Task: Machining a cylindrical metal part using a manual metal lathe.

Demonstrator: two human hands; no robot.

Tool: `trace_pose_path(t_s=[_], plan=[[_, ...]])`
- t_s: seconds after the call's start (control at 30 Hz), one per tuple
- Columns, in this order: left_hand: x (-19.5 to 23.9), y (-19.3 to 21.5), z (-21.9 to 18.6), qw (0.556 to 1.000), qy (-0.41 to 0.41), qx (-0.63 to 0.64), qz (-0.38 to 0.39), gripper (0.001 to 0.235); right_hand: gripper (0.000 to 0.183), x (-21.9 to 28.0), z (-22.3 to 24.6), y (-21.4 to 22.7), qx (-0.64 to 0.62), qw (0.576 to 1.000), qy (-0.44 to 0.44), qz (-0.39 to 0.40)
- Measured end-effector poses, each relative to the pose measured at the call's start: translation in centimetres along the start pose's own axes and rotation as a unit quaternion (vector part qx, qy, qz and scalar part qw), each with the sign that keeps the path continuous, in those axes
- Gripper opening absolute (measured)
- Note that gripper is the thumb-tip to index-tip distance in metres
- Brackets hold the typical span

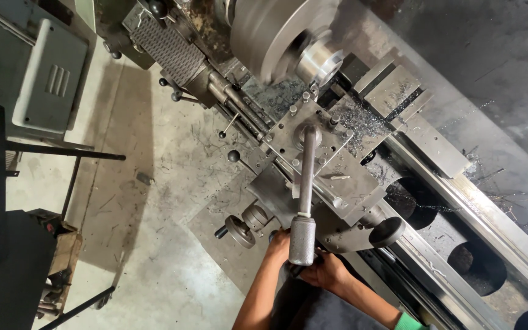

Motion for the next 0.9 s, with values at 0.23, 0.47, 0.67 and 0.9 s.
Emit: trace_pose_path(t_s=[0.23, 0.47, 0.67, 0.9], plan=[[0.2, 2.8, -1.4, 0.985, 0.107, 0.119, 0.057, 0.058, 0.055, 1.0, 0.3, -3.0, -0.073, 0.983, -0.005, -0.166], [4.0, 7.3, -5.5, 0.880, 0.208, 0.425, 0.049, 0.051, 0.059, -0.3, -0.7, -0.3, -0.156, 0.972, 0.004, -0.178], [3.1, 6.5, -4.2, 0.843, 0.161, 0.501, 0.110, 0.043, 0.062, 0.0, -0.7, -1.7, -0.174, 0.974, 0.024, -0.141], [0.7, 3.9, -1.1, 0.824, 0.162, 0.527, 0.130, 0.042, 0.057, 0.1, -0.9, -3.2, -0.123, 0.986, 0.030, -0.112]])
Point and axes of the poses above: each hand's wrist, its own x-axis away from the middle knuckle, its own y-axis out of the back of the hand, z = x × y, the point moved 2 cm from there along -x, towards the middle knuckle, and after that the axes turned 9 degrees about z, right-handed, at the moved point
